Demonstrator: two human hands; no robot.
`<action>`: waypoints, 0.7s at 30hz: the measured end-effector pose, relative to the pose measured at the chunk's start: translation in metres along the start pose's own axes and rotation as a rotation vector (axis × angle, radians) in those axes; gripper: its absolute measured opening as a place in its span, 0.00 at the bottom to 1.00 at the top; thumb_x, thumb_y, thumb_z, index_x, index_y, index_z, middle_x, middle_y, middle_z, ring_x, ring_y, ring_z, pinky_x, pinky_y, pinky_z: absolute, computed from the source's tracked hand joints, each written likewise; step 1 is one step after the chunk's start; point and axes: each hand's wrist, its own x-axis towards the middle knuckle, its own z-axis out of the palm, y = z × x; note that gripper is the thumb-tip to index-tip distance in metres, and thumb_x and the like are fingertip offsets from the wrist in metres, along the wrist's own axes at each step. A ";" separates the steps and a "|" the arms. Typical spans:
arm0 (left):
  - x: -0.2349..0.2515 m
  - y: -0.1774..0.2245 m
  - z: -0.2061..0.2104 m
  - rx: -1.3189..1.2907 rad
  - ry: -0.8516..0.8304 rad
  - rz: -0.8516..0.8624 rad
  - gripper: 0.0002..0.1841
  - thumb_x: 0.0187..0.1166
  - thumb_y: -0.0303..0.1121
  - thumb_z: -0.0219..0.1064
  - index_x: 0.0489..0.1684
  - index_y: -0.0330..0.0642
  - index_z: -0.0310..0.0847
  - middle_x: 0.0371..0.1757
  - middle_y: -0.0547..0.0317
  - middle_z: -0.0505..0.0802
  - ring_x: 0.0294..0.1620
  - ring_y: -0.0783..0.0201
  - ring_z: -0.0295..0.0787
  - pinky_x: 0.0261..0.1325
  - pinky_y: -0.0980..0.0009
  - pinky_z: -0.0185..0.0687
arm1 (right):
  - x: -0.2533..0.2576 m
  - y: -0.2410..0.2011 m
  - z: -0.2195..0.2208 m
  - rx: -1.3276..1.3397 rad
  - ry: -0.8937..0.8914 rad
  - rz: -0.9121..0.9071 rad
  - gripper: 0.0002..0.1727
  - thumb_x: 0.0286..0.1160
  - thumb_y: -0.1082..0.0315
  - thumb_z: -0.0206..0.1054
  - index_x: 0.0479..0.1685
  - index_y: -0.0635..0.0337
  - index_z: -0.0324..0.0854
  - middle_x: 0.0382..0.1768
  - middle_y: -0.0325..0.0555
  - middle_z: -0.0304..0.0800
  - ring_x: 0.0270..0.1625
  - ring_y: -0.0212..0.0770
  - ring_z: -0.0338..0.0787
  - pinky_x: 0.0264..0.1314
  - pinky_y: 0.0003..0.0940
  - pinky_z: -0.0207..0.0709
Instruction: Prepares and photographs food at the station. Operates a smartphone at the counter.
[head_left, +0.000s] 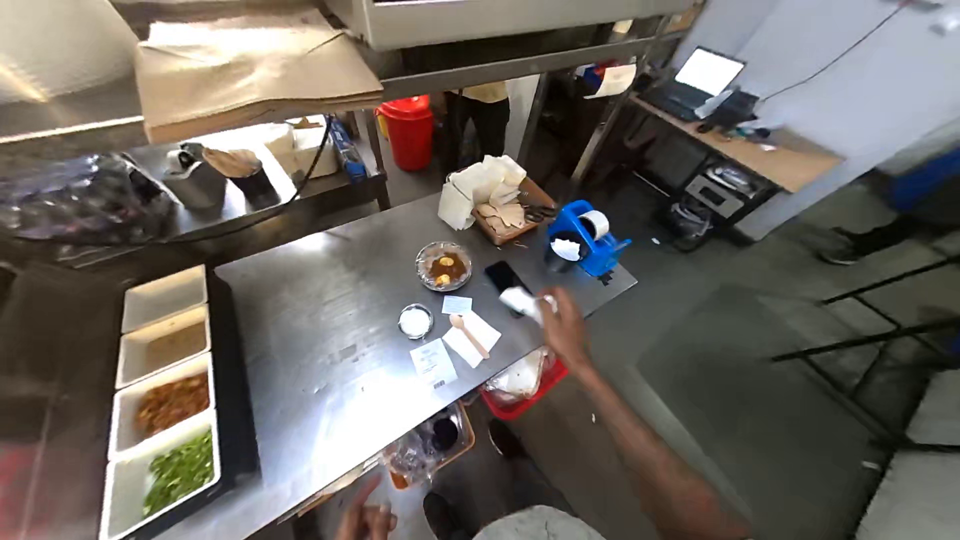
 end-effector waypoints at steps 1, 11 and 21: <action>0.018 0.011 0.013 0.042 -0.023 0.043 0.16 0.87 0.27 0.60 0.66 0.26 0.80 0.39 0.52 0.93 0.31 0.66 0.90 0.40 0.67 0.92 | 0.020 0.017 -0.014 -0.034 0.060 0.011 0.18 0.86 0.59 0.60 0.66 0.58 0.83 0.65 0.61 0.84 0.63 0.62 0.86 0.61 0.67 0.80; 0.246 0.090 0.284 0.552 -0.100 -0.076 0.31 0.80 0.59 0.66 0.75 0.48 0.80 0.69 0.48 0.88 0.67 0.46 0.86 0.67 0.42 0.82 | 0.096 0.084 -0.016 -0.196 0.201 -0.175 0.13 0.81 0.72 0.60 0.55 0.61 0.88 0.61 0.62 0.84 0.63 0.63 0.85 0.63 0.61 0.81; 0.296 0.092 0.412 0.811 0.051 -0.240 0.61 0.57 0.57 0.79 0.94 0.40 0.49 0.76 0.28 0.74 0.72 0.30 0.76 0.59 0.34 0.81 | 0.140 0.101 -0.002 -0.138 0.053 -0.293 0.23 0.81 0.67 0.59 0.75 0.59 0.79 0.70 0.62 0.78 0.72 0.64 0.78 0.70 0.60 0.76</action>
